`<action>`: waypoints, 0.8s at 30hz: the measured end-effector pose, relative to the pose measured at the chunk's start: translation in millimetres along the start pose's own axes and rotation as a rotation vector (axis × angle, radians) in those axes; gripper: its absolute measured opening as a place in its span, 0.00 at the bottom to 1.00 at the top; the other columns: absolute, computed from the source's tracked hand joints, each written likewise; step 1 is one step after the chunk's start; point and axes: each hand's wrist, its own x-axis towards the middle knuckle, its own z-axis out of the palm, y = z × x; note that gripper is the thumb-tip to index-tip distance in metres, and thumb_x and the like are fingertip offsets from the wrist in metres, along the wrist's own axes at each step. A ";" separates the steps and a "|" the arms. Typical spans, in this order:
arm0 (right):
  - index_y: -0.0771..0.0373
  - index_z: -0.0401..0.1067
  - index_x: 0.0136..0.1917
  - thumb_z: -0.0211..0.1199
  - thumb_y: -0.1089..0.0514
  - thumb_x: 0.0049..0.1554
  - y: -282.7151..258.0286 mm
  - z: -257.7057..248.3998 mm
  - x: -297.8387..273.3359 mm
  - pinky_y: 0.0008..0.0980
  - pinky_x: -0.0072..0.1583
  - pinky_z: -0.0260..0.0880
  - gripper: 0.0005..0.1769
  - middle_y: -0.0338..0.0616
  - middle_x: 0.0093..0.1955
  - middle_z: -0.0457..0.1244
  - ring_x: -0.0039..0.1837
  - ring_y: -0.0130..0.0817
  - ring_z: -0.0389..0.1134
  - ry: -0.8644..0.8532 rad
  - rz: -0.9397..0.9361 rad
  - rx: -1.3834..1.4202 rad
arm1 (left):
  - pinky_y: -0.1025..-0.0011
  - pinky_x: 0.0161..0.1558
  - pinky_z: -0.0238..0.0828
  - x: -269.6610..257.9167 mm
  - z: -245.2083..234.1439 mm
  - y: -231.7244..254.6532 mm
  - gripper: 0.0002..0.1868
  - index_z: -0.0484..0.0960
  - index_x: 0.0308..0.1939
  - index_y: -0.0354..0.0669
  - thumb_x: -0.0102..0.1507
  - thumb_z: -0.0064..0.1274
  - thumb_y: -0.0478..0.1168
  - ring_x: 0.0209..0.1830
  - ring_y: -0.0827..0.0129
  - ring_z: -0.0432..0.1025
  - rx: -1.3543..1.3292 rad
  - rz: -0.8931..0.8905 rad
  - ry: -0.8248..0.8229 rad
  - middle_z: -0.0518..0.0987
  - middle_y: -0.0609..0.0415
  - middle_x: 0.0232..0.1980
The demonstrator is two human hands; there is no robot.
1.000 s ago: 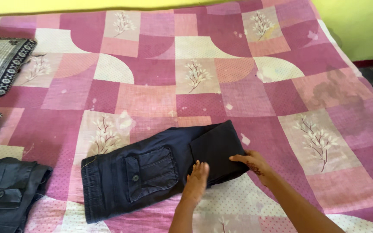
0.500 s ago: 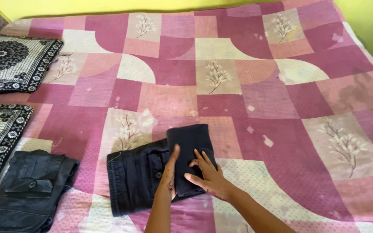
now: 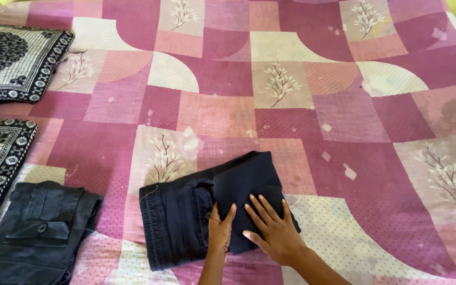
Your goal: The person folds a pair of trousers on a bed and then smooths out the bedsheet by hand.
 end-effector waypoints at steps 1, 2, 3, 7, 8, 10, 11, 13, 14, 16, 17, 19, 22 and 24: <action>0.55 0.52 0.80 0.39 0.36 0.66 -0.4 -2.6 3.4 0.62 0.75 0.27 0.36 0.43 0.84 0.42 0.84 0.40 0.36 -0.109 0.091 0.098 | 0.68 0.62 0.68 -2.6 1.3 4.9 0.37 0.68 0.71 0.43 0.60 0.61 0.48 0.62 0.61 0.73 0.096 0.047 0.062 0.77 0.47 0.63; 0.52 0.53 0.80 0.38 0.38 0.66 2.0 -6.2 7.3 0.60 0.77 0.27 0.33 0.38 0.84 0.43 0.85 0.36 0.36 -0.218 0.183 0.193 | 0.66 0.64 0.66 -5.4 5.1 10.9 0.39 0.64 0.73 0.44 0.60 0.61 0.48 0.63 0.59 0.72 0.189 0.093 0.123 0.75 0.45 0.64; 0.48 0.54 0.80 0.37 0.41 0.66 4.5 -9.1 10.9 0.58 0.79 0.27 0.32 0.34 0.85 0.44 0.85 0.33 0.36 -0.327 0.275 0.290 | 0.64 0.64 0.64 -10.7 8.1 16.4 0.39 0.64 0.73 0.40 0.60 0.59 0.45 0.65 0.55 0.68 0.336 0.246 0.205 0.73 0.42 0.66; 0.53 0.66 0.72 0.43 0.47 0.66 18.0 -6.5 34.2 0.44 0.79 0.52 0.24 0.34 0.83 0.53 0.82 0.31 0.51 0.083 0.357 0.410 | 0.61 0.74 0.52 -15.0 24.9 31.0 0.31 0.66 0.72 0.41 0.63 0.47 0.35 0.77 0.57 0.58 0.784 0.613 0.252 0.68 0.49 0.74; 0.54 0.63 0.74 0.44 0.50 0.66 18.8 -2.1 45.8 0.47 0.79 0.47 0.25 0.36 0.84 0.51 0.83 0.34 0.47 0.136 0.319 0.330 | 0.62 0.79 0.49 -11.3 29.6 30.4 0.29 0.67 0.72 0.45 0.65 0.43 0.33 0.80 0.63 0.56 0.860 0.642 0.190 0.68 0.55 0.76; 0.57 0.58 0.77 0.44 0.52 0.64 20.2 4.3 60.0 0.51 0.77 0.43 0.29 0.40 0.84 0.47 0.84 0.39 0.43 0.113 0.230 0.131 | 0.56 0.79 0.38 -8.2 42.2 22.2 0.29 0.63 0.73 0.42 0.66 0.39 0.35 0.82 0.63 0.51 0.958 0.636 0.032 0.62 0.55 0.78; 0.58 0.56 0.77 0.45 0.51 0.62 20.6 7.6 64.2 0.52 0.76 0.42 0.31 0.41 0.84 0.46 0.83 0.40 0.43 0.039 0.179 0.012 | 0.54 0.79 0.32 -4.8 44.3 17.0 0.30 0.61 0.74 0.41 0.67 0.38 0.36 0.82 0.63 0.48 1.005 0.630 -0.049 0.59 0.56 0.79; 0.59 0.53 0.78 0.44 0.49 0.61 19.8 15.4 67.6 0.52 0.74 0.42 0.33 0.42 0.84 0.44 0.82 0.42 0.43 -0.047 0.156 -0.083 | 0.55 0.78 0.32 3.3 41.4 7.1 0.31 0.59 0.76 0.39 0.67 0.35 0.38 0.83 0.61 0.45 1.049 0.650 -0.041 0.56 0.52 0.81; 0.59 0.52 0.79 0.43 0.48 0.63 21.7 19.2 72.3 0.52 0.74 0.42 0.33 0.41 0.84 0.43 0.82 0.42 0.42 -0.051 0.182 -0.063 | 0.56 0.77 0.32 11.2 42.0 5.5 0.32 0.58 0.77 0.38 0.68 0.34 0.39 0.83 0.60 0.44 1.067 0.668 -0.032 0.54 0.51 0.82; 0.60 0.50 0.80 0.42 0.45 0.64 29.5 26.7 83.5 0.51 0.75 0.42 0.34 0.41 0.84 0.42 0.82 0.41 0.42 -0.049 0.220 -0.036 | 0.54 0.77 0.31 24.1 39.0 4.1 0.31 0.58 0.77 0.40 0.68 0.33 0.43 0.82 0.61 0.44 1.104 0.690 -0.015 0.54 0.53 0.82; 0.60 0.50 0.80 0.41 0.44 0.65 36.1 30.2 91.9 0.50 0.76 0.42 0.34 0.41 0.84 0.41 0.83 0.40 0.42 -0.044 0.234 -0.030 | 0.52 0.76 0.31 30.2 36.8 4.0 0.31 0.58 0.77 0.41 0.69 0.32 0.45 0.82 0.62 0.43 1.123 0.700 -0.009 0.54 0.54 0.81; 0.60 0.49 0.81 0.40 0.42 0.65 35.0 36.0 88.2 0.50 0.78 0.41 0.35 0.40 0.85 0.41 0.83 0.38 0.41 -0.068 0.271 0.008 | 0.50 0.76 0.30 39.3 31.8 3.5 0.31 0.58 0.77 0.42 0.69 0.32 0.46 0.82 0.62 0.43 1.155 0.666 -0.034 0.53 0.55 0.82; 0.60 0.47 0.81 0.41 0.38 0.65 42.1 36.2 98.2 0.51 0.77 0.39 0.39 0.40 0.85 0.39 0.85 0.39 0.40 -0.036 0.343 -0.002 | 0.49 0.76 0.30 49.0 31.7 5.9 0.32 0.57 0.78 0.42 0.70 0.31 0.48 0.83 0.63 0.42 1.187 0.706 -0.016 0.52 0.54 0.83; 0.64 0.44 0.81 0.42 0.34 0.65 41.6 35.2 101.1 0.55 0.74 0.36 0.43 0.45 0.85 0.36 0.86 0.44 0.37 0.021 0.409 -0.076 | 0.49 0.76 0.30 42.4 28.9 6.2 0.33 0.55 0.78 0.41 0.70 0.32 0.51 0.83 0.62 0.42 1.187 0.722 -0.008 0.51 0.53 0.83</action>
